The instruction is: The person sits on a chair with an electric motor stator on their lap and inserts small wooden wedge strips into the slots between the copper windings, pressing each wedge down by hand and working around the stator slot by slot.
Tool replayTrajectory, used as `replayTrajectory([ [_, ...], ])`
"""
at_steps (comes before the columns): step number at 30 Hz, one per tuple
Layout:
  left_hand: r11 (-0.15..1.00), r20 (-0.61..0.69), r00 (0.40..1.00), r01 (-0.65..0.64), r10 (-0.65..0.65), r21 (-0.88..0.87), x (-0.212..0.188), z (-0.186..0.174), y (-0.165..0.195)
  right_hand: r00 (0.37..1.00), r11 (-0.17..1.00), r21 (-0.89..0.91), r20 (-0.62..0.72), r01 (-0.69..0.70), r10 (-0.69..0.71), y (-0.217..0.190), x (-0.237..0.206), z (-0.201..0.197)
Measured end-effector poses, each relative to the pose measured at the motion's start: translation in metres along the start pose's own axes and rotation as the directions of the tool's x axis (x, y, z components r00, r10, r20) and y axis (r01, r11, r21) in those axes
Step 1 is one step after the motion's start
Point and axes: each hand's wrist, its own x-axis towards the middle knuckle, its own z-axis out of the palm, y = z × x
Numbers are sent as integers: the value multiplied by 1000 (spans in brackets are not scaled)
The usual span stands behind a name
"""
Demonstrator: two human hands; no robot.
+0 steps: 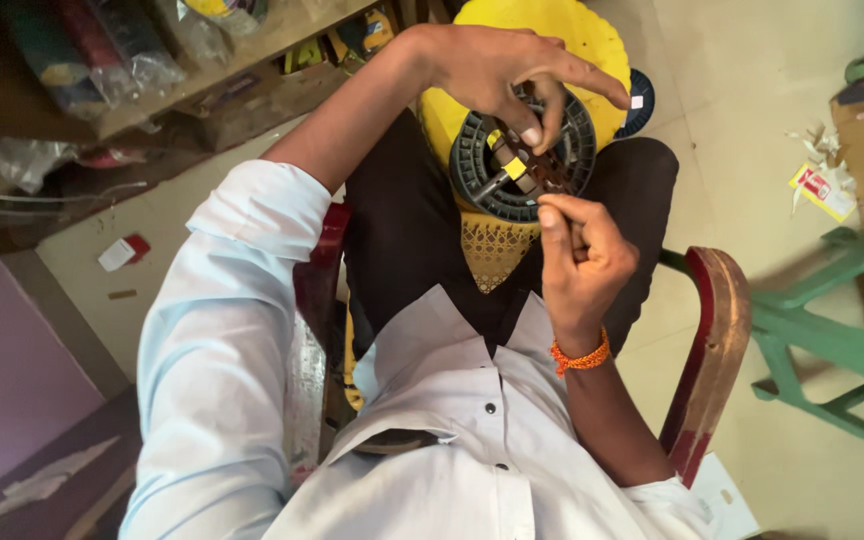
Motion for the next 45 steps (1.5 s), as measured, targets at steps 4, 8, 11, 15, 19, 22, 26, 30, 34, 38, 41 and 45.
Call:
replayTrajectory([
  [4, 883, 138, 977, 207, -163, -422, -5, -2, -6, 1000, 1000, 22, 14, -12, 12, -2, -14, 11],
  [8, 892, 143, 988, 111, -53, -438, -7, 2, -18, 999, 996, 84, 10, -41, 41, 2, -22, 27],
  [11, 893, 120, 992, 18, 40, -450, -8, -1, -27, 1000, 998, 63, -22, -13, 15, 6, -24, 39],
  [15, 824, 168, 985, 55, 49, -563, -11, -6, -31, 1000, 997, 70, -7, -11, 11, 6, -26, 53],
  [19, 832, 169, 981, 17, 93, -555, -11, -6, -33, 1000, 1000, 21, 16, 16, -16, 11, -28, 67],
  [22, 780, 229, 973, 161, -23, -605, -16, -8, -31, 997, 997, -12, 26, 78, -78, 15, -33, 74],
  [26, 801, 174, 979, 18, 107, -598, -20, -10, -22, 989, 988, -42, 13, 145, -145, 21, -39, 76],
  [30, 796, 174, 976, -1, 133, -605, -18, -12, -13, 988, 987, -60, -8, 151, -152, 25, -45, 74],
  [34, 789, 225, 973, 94, 58, -608, -23, -11, -8, 989, 986, -75, -2, 148, -149, 25, -54, 77],
  [38, 816, 236, 968, 68, 86, -575, -23, -11, -5, 987, 986, -53, 48, 157, -154, 32, -54, 91],
  [41, 842, 252, 964, 65, 85, -535, -20, -14, -2, 970, 969, -78, 84, 236, -230, 37, -49, 96],
  [45, 863, 273, 960, 186, -59, -469, -23, -16, 3, 926, 919, -137, 135, 370, -353, 47, -37, 97],
])
